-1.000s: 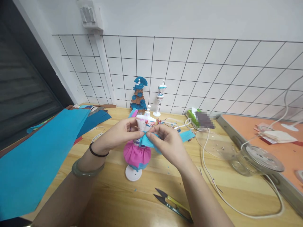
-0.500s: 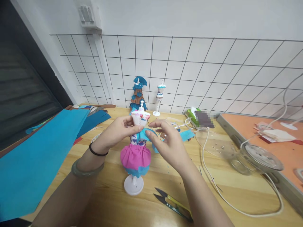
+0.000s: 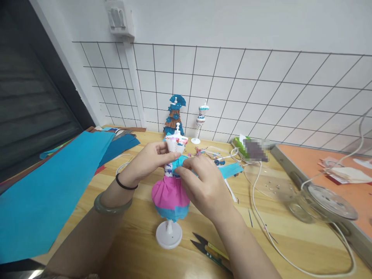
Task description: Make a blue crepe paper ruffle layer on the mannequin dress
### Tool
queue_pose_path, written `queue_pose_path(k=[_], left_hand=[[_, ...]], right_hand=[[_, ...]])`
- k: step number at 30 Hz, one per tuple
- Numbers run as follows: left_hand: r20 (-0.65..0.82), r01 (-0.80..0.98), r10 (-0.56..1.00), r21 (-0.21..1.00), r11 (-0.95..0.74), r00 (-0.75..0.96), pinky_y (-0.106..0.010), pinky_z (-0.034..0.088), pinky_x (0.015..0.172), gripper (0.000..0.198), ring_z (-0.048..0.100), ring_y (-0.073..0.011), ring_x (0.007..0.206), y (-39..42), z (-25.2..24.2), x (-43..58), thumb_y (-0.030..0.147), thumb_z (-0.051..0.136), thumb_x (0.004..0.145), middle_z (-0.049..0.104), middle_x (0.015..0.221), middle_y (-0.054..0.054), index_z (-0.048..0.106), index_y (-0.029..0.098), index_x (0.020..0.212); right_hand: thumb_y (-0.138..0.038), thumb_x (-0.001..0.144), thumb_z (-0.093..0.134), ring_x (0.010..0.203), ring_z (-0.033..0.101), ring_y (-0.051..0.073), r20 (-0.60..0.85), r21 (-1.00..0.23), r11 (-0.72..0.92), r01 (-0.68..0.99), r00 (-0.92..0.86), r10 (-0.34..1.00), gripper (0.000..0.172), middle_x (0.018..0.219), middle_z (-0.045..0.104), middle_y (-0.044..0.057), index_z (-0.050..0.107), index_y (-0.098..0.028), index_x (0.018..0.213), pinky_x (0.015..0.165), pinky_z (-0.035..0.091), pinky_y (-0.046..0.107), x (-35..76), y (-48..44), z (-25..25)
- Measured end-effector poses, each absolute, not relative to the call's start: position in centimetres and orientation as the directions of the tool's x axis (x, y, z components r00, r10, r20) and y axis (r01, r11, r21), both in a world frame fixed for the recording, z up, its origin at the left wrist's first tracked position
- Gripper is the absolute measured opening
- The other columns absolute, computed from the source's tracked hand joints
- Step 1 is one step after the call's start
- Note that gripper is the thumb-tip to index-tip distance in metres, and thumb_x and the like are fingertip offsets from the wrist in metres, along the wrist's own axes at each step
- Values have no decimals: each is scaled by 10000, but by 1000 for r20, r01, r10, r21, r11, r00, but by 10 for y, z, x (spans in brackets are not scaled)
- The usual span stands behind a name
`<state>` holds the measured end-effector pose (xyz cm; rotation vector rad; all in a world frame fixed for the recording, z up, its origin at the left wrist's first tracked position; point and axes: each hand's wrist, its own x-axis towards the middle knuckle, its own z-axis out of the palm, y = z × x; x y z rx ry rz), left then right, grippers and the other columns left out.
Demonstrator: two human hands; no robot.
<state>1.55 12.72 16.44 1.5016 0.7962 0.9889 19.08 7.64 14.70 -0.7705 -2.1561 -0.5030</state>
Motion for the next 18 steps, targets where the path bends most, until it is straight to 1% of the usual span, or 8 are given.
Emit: queue_pose_path(k=[3,5,8,13,15,16,18], left_hand=[[143,-51,903,990,-134,404,-235,479,661,317,625,-139,772,128,165,15,337,719,743,701,911,-64,672,115,965],[143,-63,906,990,-129,397,-222,478,650,303,624,-129,759,129,165,14,321,718,747,704,910,-61,673,115,964],[155,-74,902,988,-137,402,-200,471,640,277,622,-114,758,129,166,13,292,713,755,705,919,-54,674,116,965],[150,-57,901,989,-139,407,-192,466,631,261,618,-109,752,127,167,13,286,707,763,704,904,-54,675,110,954],[157,-51,902,987,-149,402,-204,469,637,277,623,-122,769,127,167,13,301,706,762,703,920,-58,674,114,963],[165,-47,901,986,-160,401,-212,471,640,294,626,-130,779,127,167,13,315,707,760,701,929,-61,673,116,974],[182,-27,898,982,-187,401,-232,475,647,334,629,-146,789,128,166,11,347,708,756,695,930,-69,668,113,991]], right_hand=[[-80,873,512,731,510,178,765,189,719,669,-559,320,191,864,615,75,582,-213,991,615,402,323,191,76,146],[-79,878,516,717,498,173,772,225,711,666,-567,287,186,862,622,78,575,-205,1002,604,387,319,190,76,146],[-66,875,523,708,490,174,783,237,724,648,-569,253,181,843,623,89,568,-181,1007,595,382,319,188,75,147],[-44,844,549,709,492,185,769,235,751,617,-590,245,194,838,625,103,572,-162,995,597,399,336,187,75,146],[-25,817,558,712,503,191,760,217,778,590,-602,244,213,840,621,103,580,-158,981,598,404,342,187,74,147],[-16,806,548,719,513,193,761,187,802,567,-600,247,227,845,616,102,583,-157,981,603,411,344,187,74,147],[-9,800,510,743,537,192,792,60,846,530,-540,283,249,857,603,94,586,-160,982,626,431,345,187,73,149]])
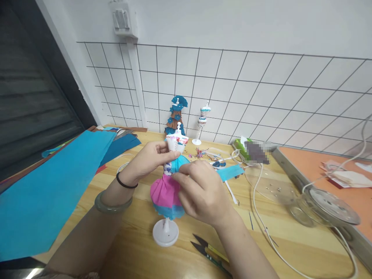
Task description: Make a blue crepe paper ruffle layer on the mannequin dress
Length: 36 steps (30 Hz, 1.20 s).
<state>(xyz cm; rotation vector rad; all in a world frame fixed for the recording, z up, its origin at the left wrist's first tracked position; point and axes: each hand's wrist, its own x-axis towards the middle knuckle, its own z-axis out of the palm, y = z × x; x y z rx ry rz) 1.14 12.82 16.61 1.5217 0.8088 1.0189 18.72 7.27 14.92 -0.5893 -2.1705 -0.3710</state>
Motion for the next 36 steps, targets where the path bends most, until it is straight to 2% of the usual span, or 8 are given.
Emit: queue_pose_path(k=[4,7,10,13,17,23,30,36], left_hand=[[191,2,859,976,-218,474,-253,481,661,332,621,-145,776,128,167,8,359,706,761,676,866,-66,660,96,958],[216,-61,805,974,-220,553,-251,489,692,298,626,-143,819,126,167,7,328,709,766,674,904,-62,645,113,961],[225,-98,779,973,-207,585,-273,501,736,326,634,-161,873,126,165,8,300,723,754,670,947,-71,617,122,1005],[220,-88,760,973,-212,611,-292,507,758,359,632,-170,889,126,164,9,296,717,758,656,959,-69,591,136,1054],[262,-109,732,962,-250,629,-271,494,758,290,608,-152,888,126,163,10,305,686,787,627,948,-47,577,153,1008],[300,13,711,917,-399,636,-226,407,580,275,514,-99,672,126,164,8,410,562,872,545,765,0,576,140,924],[255,-54,725,956,-288,640,-323,496,806,462,612,-193,955,125,158,14,336,752,719,645,1023,-69,565,173,1109],[255,12,750,944,-331,610,-354,495,841,418,619,-202,973,132,153,12,273,723,739,647,1051,-94,565,153,1106]], right_hand=[[-116,874,492,855,579,193,804,-355,763,540,-240,544,152,901,622,73,594,-189,960,727,455,343,191,74,153],[-326,919,509,888,580,191,550,-668,554,498,-171,817,153,963,640,58,598,-209,963,735,454,325,196,78,152],[-481,906,497,741,544,155,297,-823,376,426,-243,924,282,870,614,29,580,-213,887,600,423,275,200,83,149],[-531,868,535,637,478,123,234,-861,317,398,-244,941,330,748,548,-5,546,-209,798,520,364,246,201,84,147],[-514,851,566,656,467,122,254,-840,334,428,-234,939,317,733,528,-10,560,-201,802,550,360,247,200,84,149],[-470,841,578,728,514,151,268,-782,330,528,-193,944,279,773,569,8,557,-196,792,610,384,268,202,83,151],[-491,820,573,728,548,170,212,-784,301,543,-222,952,312,784,615,40,585,-180,803,627,429,288,203,88,149],[-476,829,587,698,548,149,163,-822,293,489,-291,943,304,797,627,33,651,-179,854,593,433,269,207,89,153]])
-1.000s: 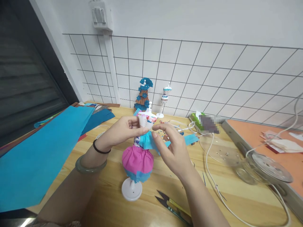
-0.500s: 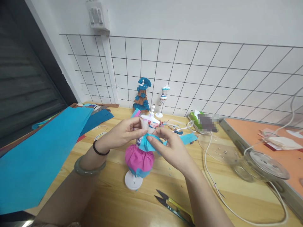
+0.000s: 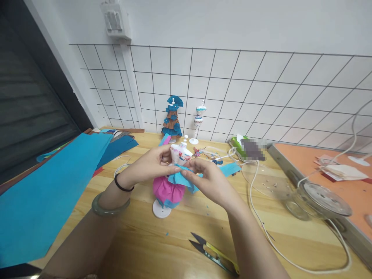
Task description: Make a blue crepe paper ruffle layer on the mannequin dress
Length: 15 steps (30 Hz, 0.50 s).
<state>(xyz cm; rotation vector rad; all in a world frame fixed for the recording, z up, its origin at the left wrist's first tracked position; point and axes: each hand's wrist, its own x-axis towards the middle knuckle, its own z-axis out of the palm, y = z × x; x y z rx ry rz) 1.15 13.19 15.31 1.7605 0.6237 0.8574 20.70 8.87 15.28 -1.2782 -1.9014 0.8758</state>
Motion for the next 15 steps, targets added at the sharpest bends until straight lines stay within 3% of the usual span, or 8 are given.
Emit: queue_pose_path(k=[9,15], left_hand=[[235,-16,749,958,-287,619,-318,496,785,364,618,-183,894,132,157,10,235,733,712,645,968,-70,579,145,1029],[219,73,779,944,-321,588,-301,484,716,303,594,-157,789,136,157,8,239,736,696,618,817,-28,587,136,939]], right_hand=[[-476,817,622,708,553,157,196,-835,318,449,-297,934,306,793,648,47,647,-177,758,626,457,288,210,90,150],[-456,866,562,651,528,133,194,-830,325,454,-312,930,299,763,624,31,647,-177,800,543,416,255,208,85,154]])
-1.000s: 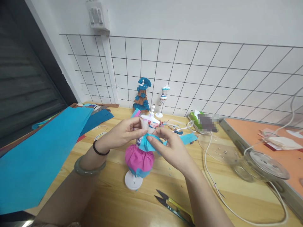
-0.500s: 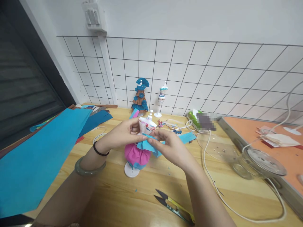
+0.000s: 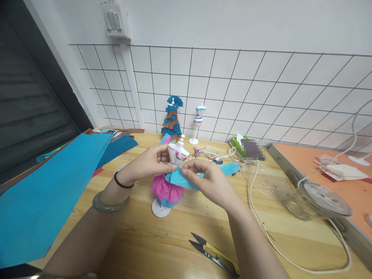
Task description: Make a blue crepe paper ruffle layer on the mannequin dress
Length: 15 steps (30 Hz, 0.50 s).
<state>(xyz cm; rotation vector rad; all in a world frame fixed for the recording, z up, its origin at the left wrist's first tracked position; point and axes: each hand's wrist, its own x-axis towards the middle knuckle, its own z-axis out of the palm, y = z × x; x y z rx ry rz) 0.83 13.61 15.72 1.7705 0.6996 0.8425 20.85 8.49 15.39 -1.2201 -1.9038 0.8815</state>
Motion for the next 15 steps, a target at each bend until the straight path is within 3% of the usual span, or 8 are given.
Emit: queue_pose_path(k=[5,10,15], left_hand=[[228,52,776,947,-317,588,-298,486,740,352,610,-173,856,137,156,7,241,729,703,643,891,-46,591,146,1013],[209,31,783,959,-280,586,-306,484,783,378,611,-174,903,134,160,8,190,707,709,643,972,-60,558,146,1054],[209,12,769,963,-271,604,-331,483,824,396,610,-184,934,133,160,8,186,699,717,632,995,-68,537,148,1077]], right_hand=[[-382,867,572,689,551,147,200,-754,360,550,-329,923,206,767,625,7,627,-209,963,603,434,268,206,83,156],[-343,853,571,696,527,157,226,-693,395,604,-338,913,142,774,602,13,600,-205,863,610,422,280,206,89,149],[-370,816,614,624,463,133,189,-730,343,591,-307,933,181,706,535,-3,577,-195,790,544,392,262,206,91,144]])
